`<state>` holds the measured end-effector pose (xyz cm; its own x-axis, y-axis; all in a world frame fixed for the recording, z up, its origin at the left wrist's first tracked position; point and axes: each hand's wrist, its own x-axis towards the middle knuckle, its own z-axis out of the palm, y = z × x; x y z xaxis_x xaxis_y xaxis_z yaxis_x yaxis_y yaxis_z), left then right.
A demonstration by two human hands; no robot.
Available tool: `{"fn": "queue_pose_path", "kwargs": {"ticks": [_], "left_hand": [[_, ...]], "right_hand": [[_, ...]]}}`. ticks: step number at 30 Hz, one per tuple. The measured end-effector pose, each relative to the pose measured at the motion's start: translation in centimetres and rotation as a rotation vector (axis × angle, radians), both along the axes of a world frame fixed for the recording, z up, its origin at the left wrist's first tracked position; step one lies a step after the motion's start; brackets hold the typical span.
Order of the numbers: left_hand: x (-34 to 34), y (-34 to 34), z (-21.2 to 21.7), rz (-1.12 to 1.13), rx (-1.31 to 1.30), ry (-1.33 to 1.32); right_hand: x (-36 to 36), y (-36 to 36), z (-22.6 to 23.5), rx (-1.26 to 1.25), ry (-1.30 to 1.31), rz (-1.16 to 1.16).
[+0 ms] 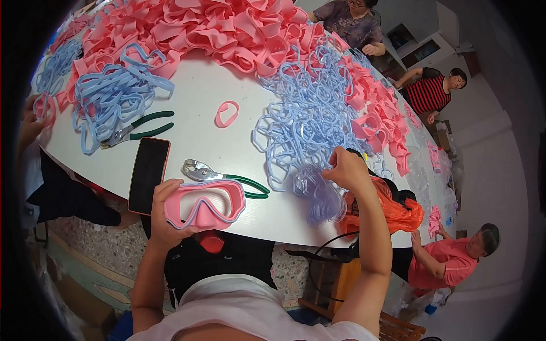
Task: Manually assemble parts of protective goggles, specifically fitting colored frames and straps.
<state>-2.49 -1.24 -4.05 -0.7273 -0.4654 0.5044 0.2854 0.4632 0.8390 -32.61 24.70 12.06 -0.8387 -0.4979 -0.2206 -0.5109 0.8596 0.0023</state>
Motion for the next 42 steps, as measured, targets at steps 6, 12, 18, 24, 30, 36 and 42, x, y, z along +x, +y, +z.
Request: {"fn": "queue_pose_path", "kwargs": {"ticks": [6,12,18,24,30,36,42], "left_hand": [[-0.7,-0.1,0.7,-0.025,-0.055,0.011],[-2.7,1.6,2.4,-0.021,-0.194,0.081],[-3.0,2.5,3.3,0.062,-0.335,0.160],[-3.0,2.8,3.4,0.078,-0.402,0.183],[-3.2,3.0,3.3,0.063,-0.446,0.180],[-3.5,3.1,3.7,0.047,-0.442,0.182],[-3.4,3.3,3.9,0.058,-0.422,0.182]], "right_hand": [[3.7,-1.7,1.8,-0.387,0.049,0.091],[11.8,-7.6,1.1,-0.558,0.131,0.764],[13.8,-9.4,-1.3,-0.422,0.145,1.016],[13.8,-8.1,-2.0,-0.618,-0.085,0.874],[14.0,-7.3,-2.7,-0.704,-0.144,0.775],[13.6,-6.4,-3.4,-0.620,0.049,0.913],[13.5,-6.2,-2.8,-0.431,0.338,1.030]]}}
